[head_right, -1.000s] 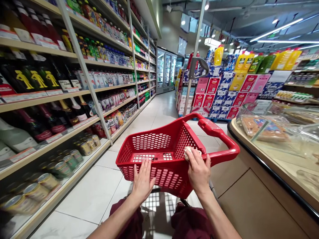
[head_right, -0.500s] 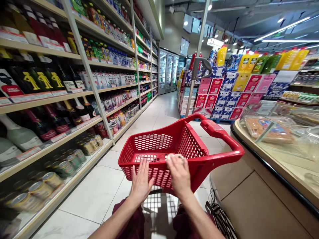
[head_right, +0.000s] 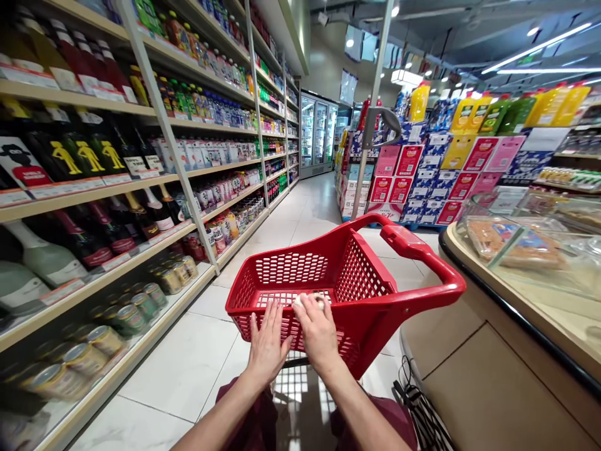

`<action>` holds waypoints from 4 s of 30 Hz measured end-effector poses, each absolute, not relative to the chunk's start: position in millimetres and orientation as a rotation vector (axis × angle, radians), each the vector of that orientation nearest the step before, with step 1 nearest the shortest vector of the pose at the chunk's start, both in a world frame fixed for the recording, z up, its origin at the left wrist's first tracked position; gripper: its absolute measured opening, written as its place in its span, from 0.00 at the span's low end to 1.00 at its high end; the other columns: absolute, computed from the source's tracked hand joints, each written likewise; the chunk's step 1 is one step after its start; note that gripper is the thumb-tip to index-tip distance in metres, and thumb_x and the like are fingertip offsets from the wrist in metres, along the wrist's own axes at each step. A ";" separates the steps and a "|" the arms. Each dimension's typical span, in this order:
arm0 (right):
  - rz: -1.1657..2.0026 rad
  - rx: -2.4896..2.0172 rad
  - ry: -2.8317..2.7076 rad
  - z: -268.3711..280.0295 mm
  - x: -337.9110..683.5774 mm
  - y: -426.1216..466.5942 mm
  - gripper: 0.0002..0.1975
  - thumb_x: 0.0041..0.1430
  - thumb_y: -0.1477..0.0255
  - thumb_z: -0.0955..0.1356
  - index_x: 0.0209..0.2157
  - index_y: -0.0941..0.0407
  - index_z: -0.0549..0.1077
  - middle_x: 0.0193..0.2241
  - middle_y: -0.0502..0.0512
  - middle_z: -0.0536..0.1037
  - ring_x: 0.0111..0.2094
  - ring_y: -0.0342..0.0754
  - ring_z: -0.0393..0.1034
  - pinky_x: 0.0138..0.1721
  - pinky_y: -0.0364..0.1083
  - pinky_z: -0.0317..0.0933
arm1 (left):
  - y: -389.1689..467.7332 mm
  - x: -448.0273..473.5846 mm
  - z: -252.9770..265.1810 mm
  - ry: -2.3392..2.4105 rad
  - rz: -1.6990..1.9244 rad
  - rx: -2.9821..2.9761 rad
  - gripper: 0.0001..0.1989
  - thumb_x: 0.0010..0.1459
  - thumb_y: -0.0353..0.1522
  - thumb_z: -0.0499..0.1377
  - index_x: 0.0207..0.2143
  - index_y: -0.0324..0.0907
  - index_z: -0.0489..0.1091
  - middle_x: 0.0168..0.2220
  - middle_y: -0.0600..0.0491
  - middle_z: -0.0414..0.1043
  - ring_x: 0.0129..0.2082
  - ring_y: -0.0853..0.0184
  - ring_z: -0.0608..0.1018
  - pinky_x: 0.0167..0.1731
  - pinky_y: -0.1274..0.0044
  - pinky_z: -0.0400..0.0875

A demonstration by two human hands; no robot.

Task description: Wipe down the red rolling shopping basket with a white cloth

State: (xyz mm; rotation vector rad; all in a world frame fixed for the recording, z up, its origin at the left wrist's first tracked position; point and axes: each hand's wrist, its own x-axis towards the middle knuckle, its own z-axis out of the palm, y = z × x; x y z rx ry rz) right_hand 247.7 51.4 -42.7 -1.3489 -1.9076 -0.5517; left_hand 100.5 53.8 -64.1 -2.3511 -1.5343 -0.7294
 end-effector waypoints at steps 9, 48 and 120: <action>-0.530 -1.422 -2.023 -36.2 292.8 40.7 0.29 0.54 0.76 0.58 0.58 0.61 0.47 0.51 0.63 0.66 0.52 0.52 0.61 0.55 0.60 0.42 | 71.5 158.7 -33.6 -1.242 -0.931 -2.752 0.31 0.50 0.31 0.53 0.57 0.38 0.49 0.57 0.44 0.56 0.58 0.60 0.57 0.56 0.53 0.38; -0.546 -1.418 -1.925 -47.8 295.2 40.1 0.13 0.57 0.71 0.59 0.37 0.54 0.73 0.42 0.54 0.74 0.47 0.50 0.64 0.55 0.56 0.40 | 95.7 43.6 -35.0 -1.818 -1.277 -1.929 0.20 0.44 0.23 0.49 0.42 0.41 0.64 0.49 0.46 0.66 0.51 0.60 0.66 0.56 0.57 0.43; -0.809 -1.384 -1.710 -33.1 314.9 50.3 0.15 0.53 0.76 0.59 0.39 0.52 0.71 0.38 0.50 0.76 0.42 0.48 0.67 0.56 0.52 0.38 | 96.1 79.5 -84.6 -1.066 -0.945 -2.119 0.25 0.55 0.25 0.46 0.56 0.49 0.54 0.53 0.54 0.64 0.53 0.67 0.65 0.59 0.64 0.36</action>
